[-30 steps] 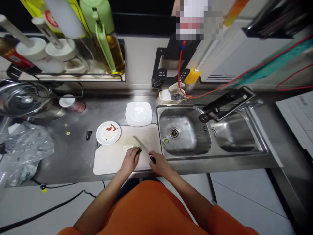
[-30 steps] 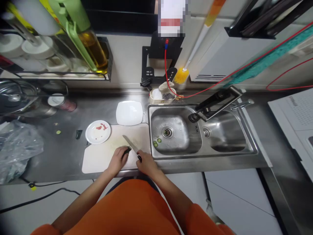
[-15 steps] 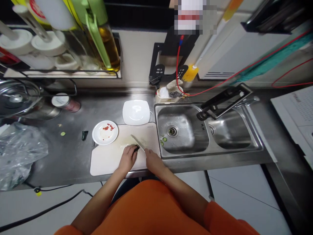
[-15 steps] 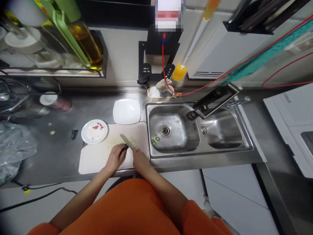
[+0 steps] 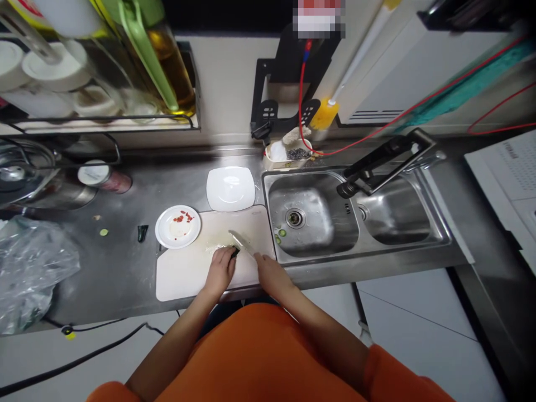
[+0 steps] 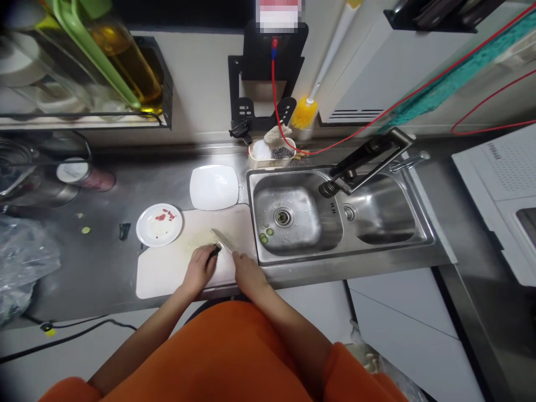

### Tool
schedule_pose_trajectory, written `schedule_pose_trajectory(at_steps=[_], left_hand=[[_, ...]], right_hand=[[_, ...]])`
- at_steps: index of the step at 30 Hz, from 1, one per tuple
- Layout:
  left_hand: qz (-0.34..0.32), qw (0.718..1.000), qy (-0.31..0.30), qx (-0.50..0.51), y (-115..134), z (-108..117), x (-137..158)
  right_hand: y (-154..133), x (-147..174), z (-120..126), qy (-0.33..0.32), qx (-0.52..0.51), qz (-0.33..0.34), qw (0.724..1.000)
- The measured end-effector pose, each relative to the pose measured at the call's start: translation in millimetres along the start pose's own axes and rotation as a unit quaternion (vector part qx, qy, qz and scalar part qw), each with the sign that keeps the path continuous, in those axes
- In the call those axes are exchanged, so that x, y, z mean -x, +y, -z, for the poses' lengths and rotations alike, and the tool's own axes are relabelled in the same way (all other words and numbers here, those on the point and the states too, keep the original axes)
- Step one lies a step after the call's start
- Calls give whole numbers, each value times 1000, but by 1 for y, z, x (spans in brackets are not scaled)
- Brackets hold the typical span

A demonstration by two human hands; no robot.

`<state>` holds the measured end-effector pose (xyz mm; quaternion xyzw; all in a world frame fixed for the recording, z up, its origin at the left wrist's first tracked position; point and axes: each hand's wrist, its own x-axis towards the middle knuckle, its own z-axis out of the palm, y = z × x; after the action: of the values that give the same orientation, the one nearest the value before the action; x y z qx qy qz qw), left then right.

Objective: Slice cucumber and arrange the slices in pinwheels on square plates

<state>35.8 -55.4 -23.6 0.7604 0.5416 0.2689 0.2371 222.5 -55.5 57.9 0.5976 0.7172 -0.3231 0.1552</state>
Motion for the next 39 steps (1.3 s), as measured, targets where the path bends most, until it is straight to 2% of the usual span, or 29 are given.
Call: schedule_pose_trajectory(at_steps=[8,19,39], left_hand=[[-3,1000,6,-10,0,-2,3],[-13,999,10,-28,2,-3,5],[-10,999,8,-33,2,-3,6]], right_hand=[[-1,27,10,-55,15,-2,998],[-2,39,19,-107,-13,-23,994],[1,36,27,-118,-13,-14,993]])
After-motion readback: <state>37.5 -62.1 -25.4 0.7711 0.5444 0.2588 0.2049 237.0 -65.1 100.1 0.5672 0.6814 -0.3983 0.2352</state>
